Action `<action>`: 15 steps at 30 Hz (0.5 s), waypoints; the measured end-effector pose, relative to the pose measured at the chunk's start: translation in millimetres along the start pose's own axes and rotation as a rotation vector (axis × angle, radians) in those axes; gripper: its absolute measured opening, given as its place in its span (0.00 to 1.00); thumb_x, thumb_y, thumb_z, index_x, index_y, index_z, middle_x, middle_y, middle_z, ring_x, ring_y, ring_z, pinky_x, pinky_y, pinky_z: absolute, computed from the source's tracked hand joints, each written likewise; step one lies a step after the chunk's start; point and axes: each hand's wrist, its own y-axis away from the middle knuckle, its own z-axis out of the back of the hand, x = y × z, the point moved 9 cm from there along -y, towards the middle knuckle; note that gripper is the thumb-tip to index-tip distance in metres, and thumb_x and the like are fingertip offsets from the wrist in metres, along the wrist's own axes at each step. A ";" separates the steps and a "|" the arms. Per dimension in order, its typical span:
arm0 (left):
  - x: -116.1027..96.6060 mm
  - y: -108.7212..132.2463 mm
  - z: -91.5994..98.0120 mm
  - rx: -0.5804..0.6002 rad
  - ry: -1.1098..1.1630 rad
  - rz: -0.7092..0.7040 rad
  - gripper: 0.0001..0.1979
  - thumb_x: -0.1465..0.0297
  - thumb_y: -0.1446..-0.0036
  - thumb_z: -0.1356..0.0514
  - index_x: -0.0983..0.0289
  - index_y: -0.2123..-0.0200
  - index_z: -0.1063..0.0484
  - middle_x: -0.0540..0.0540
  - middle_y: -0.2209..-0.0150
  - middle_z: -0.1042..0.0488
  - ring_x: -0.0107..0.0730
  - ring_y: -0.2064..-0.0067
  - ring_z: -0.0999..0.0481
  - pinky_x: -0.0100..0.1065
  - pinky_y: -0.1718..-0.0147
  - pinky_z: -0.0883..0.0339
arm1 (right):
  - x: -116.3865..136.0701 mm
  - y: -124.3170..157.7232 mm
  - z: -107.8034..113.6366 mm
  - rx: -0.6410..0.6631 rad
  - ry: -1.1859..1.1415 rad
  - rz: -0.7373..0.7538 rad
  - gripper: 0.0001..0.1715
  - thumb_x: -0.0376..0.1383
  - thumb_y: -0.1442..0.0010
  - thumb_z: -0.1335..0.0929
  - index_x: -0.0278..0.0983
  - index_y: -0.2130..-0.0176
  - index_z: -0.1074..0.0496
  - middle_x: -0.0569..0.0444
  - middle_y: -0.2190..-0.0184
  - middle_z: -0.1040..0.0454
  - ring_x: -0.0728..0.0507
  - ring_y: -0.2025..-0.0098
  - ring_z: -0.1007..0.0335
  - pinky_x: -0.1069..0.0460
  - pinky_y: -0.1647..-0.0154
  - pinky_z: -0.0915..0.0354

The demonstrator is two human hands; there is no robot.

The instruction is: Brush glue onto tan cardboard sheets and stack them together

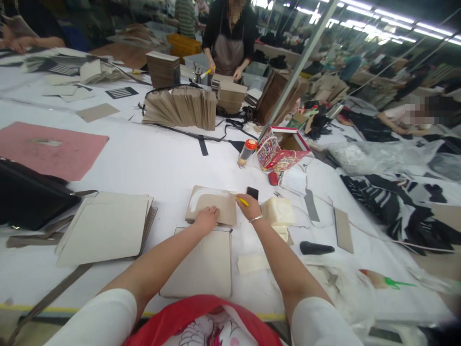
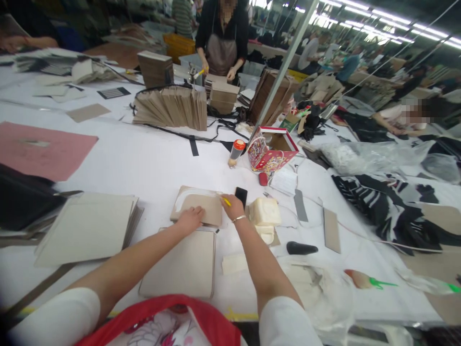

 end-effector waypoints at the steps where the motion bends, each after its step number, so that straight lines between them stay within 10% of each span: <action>1: -1.2 -2.4 0.7 0.006 -0.011 -0.002 0.20 0.67 0.47 0.43 0.67 0.51 0.37 0.65 0.53 0.35 0.47 0.53 0.36 0.42 0.60 0.40 | 8.3 14.4 -6.4 0.047 0.119 0.120 0.14 0.39 0.43 0.37 0.35 0.58 0.29 0.51 0.66 0.28 0.49 0.67 0.33 0.56 0.65 0.38; 7: -4.0 -10.0 1.2 0.077 -0.077 -0.028 0.18 0.66 0.49 0.40 0.67 0.55 0.34 0.65 0.54 0.35 0.47 0.51 0.37 0.41 0.56 0.40 | 22.5 116.1 -25.6 0.150 0.313 0.369 0.18 0.40 0.38 0.41 0.37 0.53 0.31 0.49 0.67 0.29 0.47 0.66 0.33 0.54 0.64 0.37; 15: -7.9 -1.0 31.4 0.065 -0.042 -0.073 0.09 0.73 0.47 0.47 0.67 0.64 0.30 0.62 0.60 0.30 0.40 0.58 0.30 0.36 0.62 0.37 | 26.5 168.1 38.8 -0.156 -0.094 0.136 0.19 0.41 0.37 0.43 0.37 0.49 0.37 0.50 0.63 0.27 0.48 0.66 0.29 0.51 0.61 0.33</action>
